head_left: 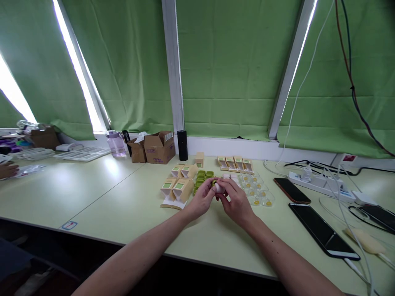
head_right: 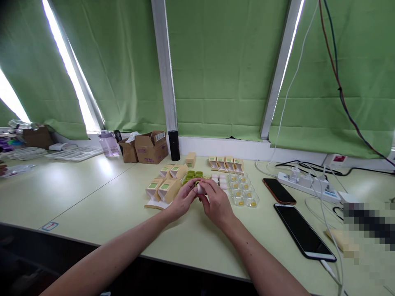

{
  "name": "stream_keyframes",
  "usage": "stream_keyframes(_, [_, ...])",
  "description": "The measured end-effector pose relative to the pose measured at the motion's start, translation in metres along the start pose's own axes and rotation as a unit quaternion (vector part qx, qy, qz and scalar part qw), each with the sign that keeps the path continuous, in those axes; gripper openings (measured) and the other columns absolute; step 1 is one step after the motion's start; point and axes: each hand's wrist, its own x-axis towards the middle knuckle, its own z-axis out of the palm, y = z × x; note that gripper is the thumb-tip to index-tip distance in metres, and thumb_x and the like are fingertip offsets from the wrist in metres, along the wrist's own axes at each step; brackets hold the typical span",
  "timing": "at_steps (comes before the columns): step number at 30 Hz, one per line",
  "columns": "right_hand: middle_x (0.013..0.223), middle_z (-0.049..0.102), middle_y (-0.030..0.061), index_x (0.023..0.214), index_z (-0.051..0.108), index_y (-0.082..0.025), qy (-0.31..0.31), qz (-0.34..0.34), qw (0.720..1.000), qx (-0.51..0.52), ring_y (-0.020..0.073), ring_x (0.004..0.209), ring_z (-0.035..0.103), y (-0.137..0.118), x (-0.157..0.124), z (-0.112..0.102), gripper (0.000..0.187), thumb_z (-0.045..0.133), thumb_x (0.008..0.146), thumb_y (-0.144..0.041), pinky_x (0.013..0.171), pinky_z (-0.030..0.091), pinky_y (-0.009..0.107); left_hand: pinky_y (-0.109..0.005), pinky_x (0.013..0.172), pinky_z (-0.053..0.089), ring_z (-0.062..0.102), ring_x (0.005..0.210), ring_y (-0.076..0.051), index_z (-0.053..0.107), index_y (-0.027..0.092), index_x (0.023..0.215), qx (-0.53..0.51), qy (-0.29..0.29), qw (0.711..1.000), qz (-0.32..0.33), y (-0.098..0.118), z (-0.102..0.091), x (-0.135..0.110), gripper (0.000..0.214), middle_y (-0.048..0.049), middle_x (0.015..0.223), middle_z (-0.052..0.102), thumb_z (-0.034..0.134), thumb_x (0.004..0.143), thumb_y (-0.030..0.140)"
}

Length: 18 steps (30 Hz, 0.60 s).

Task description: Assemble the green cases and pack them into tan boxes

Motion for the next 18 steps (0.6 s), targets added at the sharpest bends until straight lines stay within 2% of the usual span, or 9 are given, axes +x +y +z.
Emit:
stream_keyframes(6, [0.127,0.072,0.015,0.137,0.063,-0.024,0.011,-0.02,1.0,-0.004,0.0292,0.118,0.072,-0.001,0.002,0.0,0.037,0.056,0.102,-0.014,0.097,0.066,0.046,-0.043,0.105,0.057,0.068,0.117,-0.025,0.056,0.021,0.135,0.009,-0.001,0.999,0.034,-0.004,0.003,-0.001,0.051,-0.014,0.134,0.067,0.059,0.104,0.061])
stream_keyframes(10, [0.126,0.073,0.0151,0.138,0.061,-0.024,0.012,-0.035,0.999,-0.016,0.0296,0.116,0.072,-0.002,0.003,0.0,0.039,0.056,0.102,-0.013,0.095,0.067,0.046,-0.046,0.111,0.055,0.066,0.122,-0.026,0.054,0.021,0.135,0.028,0.011,0.998,0.055,-0.01,0.003,0.002,0.048,-0.0139,0.134,0.066,0.059,0.104,0.058])
stream_keyframes(13, [0.126,0.072,0.015,0.138,0.062,-0.024,0.011,-0.025,0.999,-0.018,0.0299,0.116,0.072,-0.001,0.002,0.001,0.039,0.057,0.101,-0.013,0.094,0.067,0.046,-0.045,0.108,0.056,0.066,0.119,-0.026,0.055,0.021,0.138,0.039,0.014,0.998,0.053,-0.011,0.003,0.001,0.046,-0.0137,0.134,0.067,0.057,0.106,0.054])
stream_keyframes(18, [0.131,0.072,0.0146,0.139,0.061,-0.024,0.005,0.004,1.0,-0.012,0.0308,0.123,0.07,0.004,-0.001,0.003,0.04,0.059,0.101,-0.014,0.103,0.064,0.049,-0.038,0.092,0.06,0.067,0.103,-0.022,0.052,0.022,0.152,0.037,0.003,0.999,0.021,-0.008,0.001,-0.003,0.052,-0.0139,0.137,0.065,0.052,0.109,0.053])
